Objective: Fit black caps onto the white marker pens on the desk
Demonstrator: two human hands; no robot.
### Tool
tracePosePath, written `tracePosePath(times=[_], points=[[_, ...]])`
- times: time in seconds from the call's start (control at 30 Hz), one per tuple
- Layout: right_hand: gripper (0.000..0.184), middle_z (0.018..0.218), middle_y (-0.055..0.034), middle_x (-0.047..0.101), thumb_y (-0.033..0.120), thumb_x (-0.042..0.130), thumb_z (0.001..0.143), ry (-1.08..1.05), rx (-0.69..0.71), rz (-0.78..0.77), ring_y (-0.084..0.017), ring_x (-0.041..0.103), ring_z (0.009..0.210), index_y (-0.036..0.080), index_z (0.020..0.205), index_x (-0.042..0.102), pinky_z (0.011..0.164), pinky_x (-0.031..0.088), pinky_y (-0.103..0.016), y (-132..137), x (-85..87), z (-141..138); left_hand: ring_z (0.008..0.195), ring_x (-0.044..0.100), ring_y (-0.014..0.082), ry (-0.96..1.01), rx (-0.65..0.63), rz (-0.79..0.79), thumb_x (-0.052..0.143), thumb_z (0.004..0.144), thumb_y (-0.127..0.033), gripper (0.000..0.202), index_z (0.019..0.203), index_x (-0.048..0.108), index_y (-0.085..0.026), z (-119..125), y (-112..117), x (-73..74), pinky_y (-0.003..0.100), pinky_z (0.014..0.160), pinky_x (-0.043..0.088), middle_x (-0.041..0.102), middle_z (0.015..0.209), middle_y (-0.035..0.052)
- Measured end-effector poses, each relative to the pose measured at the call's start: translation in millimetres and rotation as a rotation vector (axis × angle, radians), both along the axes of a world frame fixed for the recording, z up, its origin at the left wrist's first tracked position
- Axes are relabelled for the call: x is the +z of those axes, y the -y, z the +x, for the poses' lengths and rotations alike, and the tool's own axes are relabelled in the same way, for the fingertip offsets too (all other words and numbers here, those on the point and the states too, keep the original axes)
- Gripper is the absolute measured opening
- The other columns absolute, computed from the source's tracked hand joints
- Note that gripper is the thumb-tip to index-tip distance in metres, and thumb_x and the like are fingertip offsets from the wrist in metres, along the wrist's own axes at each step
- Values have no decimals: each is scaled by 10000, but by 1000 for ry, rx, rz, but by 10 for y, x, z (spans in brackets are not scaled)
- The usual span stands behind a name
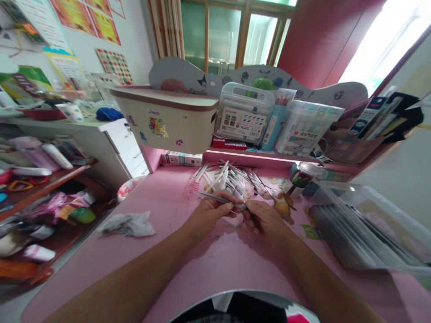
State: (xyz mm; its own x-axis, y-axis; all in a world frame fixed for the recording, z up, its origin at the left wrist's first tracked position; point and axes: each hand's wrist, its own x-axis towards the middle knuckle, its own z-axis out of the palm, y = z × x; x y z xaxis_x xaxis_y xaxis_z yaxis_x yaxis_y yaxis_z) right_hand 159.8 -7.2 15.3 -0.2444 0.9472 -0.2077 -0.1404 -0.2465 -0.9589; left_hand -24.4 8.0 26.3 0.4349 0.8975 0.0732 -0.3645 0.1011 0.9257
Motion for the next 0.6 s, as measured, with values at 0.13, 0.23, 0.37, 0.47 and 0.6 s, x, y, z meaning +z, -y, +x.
tracePosePath(times=[0.13, 0.23, 0.37, 0.47, 0.6], points=[[416, 532, 35, 478, 584, 493, 847, 176, -24, 86, -88, 363, 398, 204, 679, 516, 384, 252, -229, -51, 23, 58, 859, 666, 176, -18, 7, 25, 735, 798, -284, 169, 906, 704, -158, -2, -3, 11, 282, 760, 499, 727, 970, 71], [237, 613, 17, 529, 391, 533, 854, 460, -89, 342, -123, 457, 541, 203, 712, 561, 505, 355, -244, -110, 78, 155, 830, 646, 153, -24, 72, 24, 700, 823, -273, 143, 910, 670, -164, -10, -22, 19, 269, 765, 482, 719, 943, 57], [132, 796, -34, 643, 121, 527, 747, 935, 71, 716, -172, 550, 758, 188, 777, 637, 694, 418, -284, -121, 132, 250, 814, 660, 172, 22, 93, -73, 671, 842, -336, 184, 927, 599, -189, -3, -14, 35, 296, 789, 489, 659, 745, 4], [202, 832, -39, 646, 81, 498, 747, 1105, 215, 740, -170, 554, 770, 187, 815, 656, 705, 403, -280, -90, 119, 255, 684, 636, 149, 34, 80, -140, 649, 850, -369, 210, 926, 576, -187, 20, 22, 55, 282, 714, 496, 582, 654, -30], [219, 902, -52, 653, 72, 486, 789, 1211, 168, 688, -177, 571, 831, 190, 853, 659, 730, 395, -276, -97, 45, 241, 540, 537, 104, 35, 163, -146, 627, 850, -350, 186, 902, 557, -186, 33, 16, 62, 239, 587, 465, 517, 607, -54]])
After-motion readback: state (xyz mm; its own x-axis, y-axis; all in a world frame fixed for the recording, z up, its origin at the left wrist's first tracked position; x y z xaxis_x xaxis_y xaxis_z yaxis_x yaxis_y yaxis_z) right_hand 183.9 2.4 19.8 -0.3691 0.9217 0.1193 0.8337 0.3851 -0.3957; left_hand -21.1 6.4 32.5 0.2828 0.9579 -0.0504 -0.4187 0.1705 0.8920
